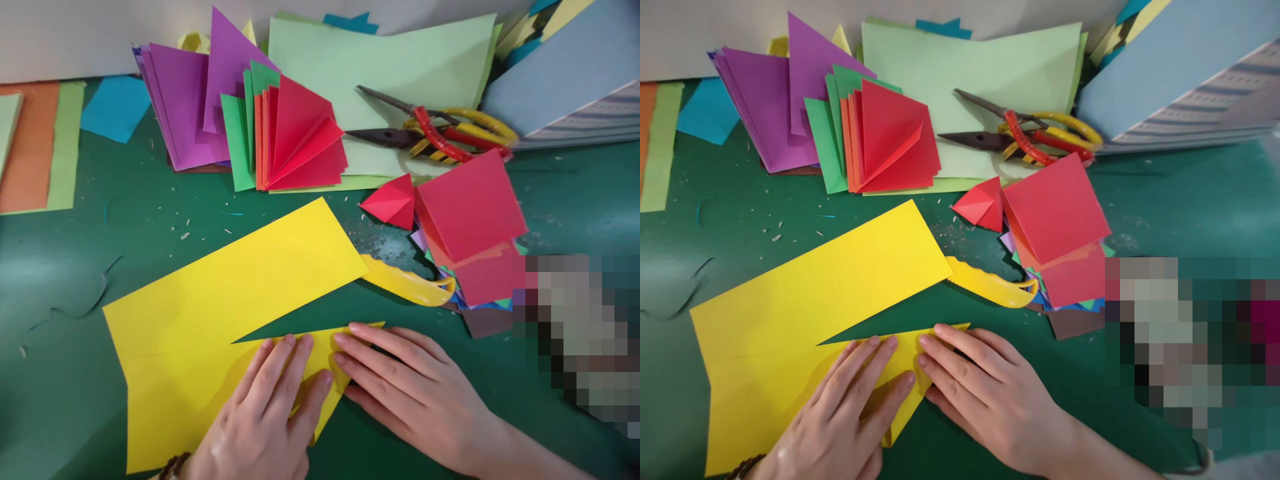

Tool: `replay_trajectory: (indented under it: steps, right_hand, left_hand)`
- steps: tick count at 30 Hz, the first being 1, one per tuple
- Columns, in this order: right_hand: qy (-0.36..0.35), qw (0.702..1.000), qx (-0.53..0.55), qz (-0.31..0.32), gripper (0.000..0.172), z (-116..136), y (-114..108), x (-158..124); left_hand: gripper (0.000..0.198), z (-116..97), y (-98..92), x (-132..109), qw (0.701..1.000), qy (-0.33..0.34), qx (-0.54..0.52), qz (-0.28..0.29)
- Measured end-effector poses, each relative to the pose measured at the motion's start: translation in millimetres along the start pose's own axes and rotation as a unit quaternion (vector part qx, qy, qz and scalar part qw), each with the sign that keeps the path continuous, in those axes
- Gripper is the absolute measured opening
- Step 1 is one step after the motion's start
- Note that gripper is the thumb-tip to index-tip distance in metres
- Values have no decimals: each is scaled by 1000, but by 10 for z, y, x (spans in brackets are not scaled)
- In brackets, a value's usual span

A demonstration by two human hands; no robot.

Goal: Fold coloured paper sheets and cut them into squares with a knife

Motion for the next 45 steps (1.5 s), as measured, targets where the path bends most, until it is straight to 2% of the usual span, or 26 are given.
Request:
replay_trajectory:
  steps: [9,18,20,24,27,32,45]
  right_hand:
    - [9,1000,10,-18,22,9,-22,29]
    - [1,998,36,-54,22,37,-82,11]
    - [33,993,62,-93,23,100,-128,-27]
    - [148,968,122,-159,35,238,-127,-89]
    - [194,955,132,-183,32,292,-59,-94]
    - [216,946,143,-194,26,291,10,-74]
    - [257,940,118,-193,19,192,11,-109]
  left_hand:
    - [50,12,-5,23,999,31,-16,-8]
    - [50,-55,36,12,999,27,-12,-22]
    - [52,-55,38,18,999,27,-11,-27]
    - [53,-63,57,7,999,29,-14,-30]
    - [54,-69,70,-5,999,26,-18,-38]
    - [55,-65,71,-3,999,25,-23,-36]
    - [54,-58,96,-7,999,27,-28,-35]
Point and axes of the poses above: each hand's wrist, its own x-axis towards the middle knuckle, its own y-axis out of the palm, z = x × y, the point moved 2 cm from there along x, towards the middle knuckle, and after that the axes turned 12 degrees about x, right-handed, at the moved point
